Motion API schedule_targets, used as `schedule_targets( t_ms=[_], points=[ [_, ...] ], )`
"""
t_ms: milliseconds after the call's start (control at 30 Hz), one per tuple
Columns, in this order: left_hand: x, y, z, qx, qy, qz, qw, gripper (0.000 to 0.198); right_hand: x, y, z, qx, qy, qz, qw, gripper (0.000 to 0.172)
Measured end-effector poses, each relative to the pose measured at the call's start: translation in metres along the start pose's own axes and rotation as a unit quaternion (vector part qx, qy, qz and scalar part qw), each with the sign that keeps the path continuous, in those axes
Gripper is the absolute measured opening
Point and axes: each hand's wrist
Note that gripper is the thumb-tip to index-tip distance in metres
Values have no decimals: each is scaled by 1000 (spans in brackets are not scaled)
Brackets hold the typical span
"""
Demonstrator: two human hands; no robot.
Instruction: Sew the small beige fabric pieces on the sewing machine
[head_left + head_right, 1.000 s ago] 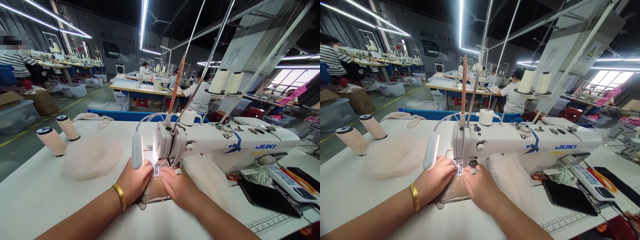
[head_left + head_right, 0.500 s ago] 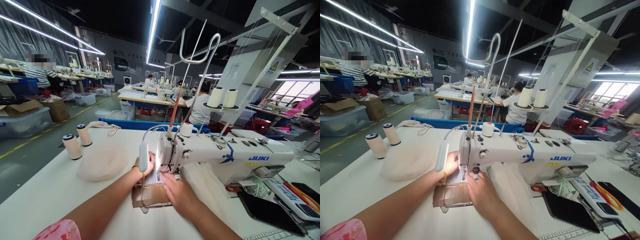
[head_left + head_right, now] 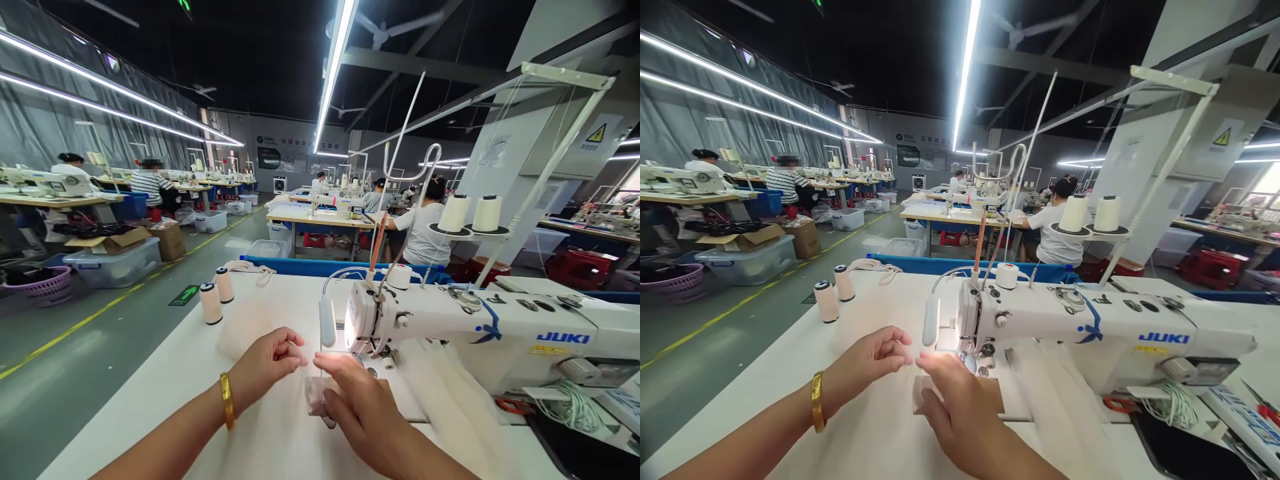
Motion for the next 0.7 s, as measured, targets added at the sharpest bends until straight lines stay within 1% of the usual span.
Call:
schedule_targets(
  t_ms=[33, 67, 100, 133, 167, 200, 233, 267, 300, 333, 367, 400, 467, 500, 533, 567, 633, 700],
  points=[
    [4, 7, -1, -17, 16, -2, 1000, 30, -8, -6, 0, -17, -17, 25, 999, 54],
    [9, 13, -2, -37, 34, 0, 999, 27, -13, -13, 1, -47, -42, 47, 997, 61],
    [14, 20, -3, -59, 51, 7, 997, 23, -16, -20, 3, -90, -74, 67, 991, 66],
    [18, 27, -4, -78, 65, 18, 995, 19, -17, -27, 7, -142, -115, 85, 979, 66],
    [23, 34, -6, -96, 75, 26, 992, 14, -16, -33, 11, -203, -158, 105, 961, 61],
    [27, 40, -8, -110, 79, 27, 990, 12, -13, -39, 16, -269, -200, 126, 934, 54],
    [30, 46, -12, -121, 79, 16, 989, 11, -10, -44, 22, -333, -238, 153, 900, 49],
    [32, 51, -16, -127, 73, 1, 989, 13, -6, -48, 29, -389, -269, 182, 862, 49],
    [33, 54, -22, -127, 61, -16, 990, 15, -2, -51, 35, -428, -296, 211, 827, 52],
    [32, 56, -29, -124, 44, -29, 991, 19, 0, -55, 41, -450, -326, 237, 797, 55],
    [30, 56, -37, -115, 22, -35, 992, 22, 2, -58, 46, -452, -360, 258, 774, 56],
    [25, 54, -45, -102, -4, -31, 994, 26, 2, -63, 51, -433, -397, 270, 763, 55],
    [12, 44, -62, -55, -91, -2, 994, 34, 0, -75, 58, -366, -462, 274, 760, 55],
    [4, 37, -70, -23, -150, 22, 988, 36, -3, -84, 61, -326, -484, 270, 766, 56],
    [-6, 29, -78, 18, -219, 48, 974, 38, -5, -94, 65, -285, -496, 267, 776, 56],
    [-15, 19, -84, 51, -261, 60, 962, 38, -7, -105, 69, -247, -500, 267, 786, 56],
    [-34, 0, -96, 97, -316, 70, 941, 36, -9, -129, 79, -166, -498, 274, 806, 55],
    [-51, -19, -105, 138, -369, 77, 916, 32, -7, -152, 91, -99, -477, 284, 826, 50]
  ],
)
Point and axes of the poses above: each hand's wrist, its own y-axis away from the middle knuckle, its own z-axis out of the palm, x = y × z, and after that the axes turned 15 degrees about z, right-handed
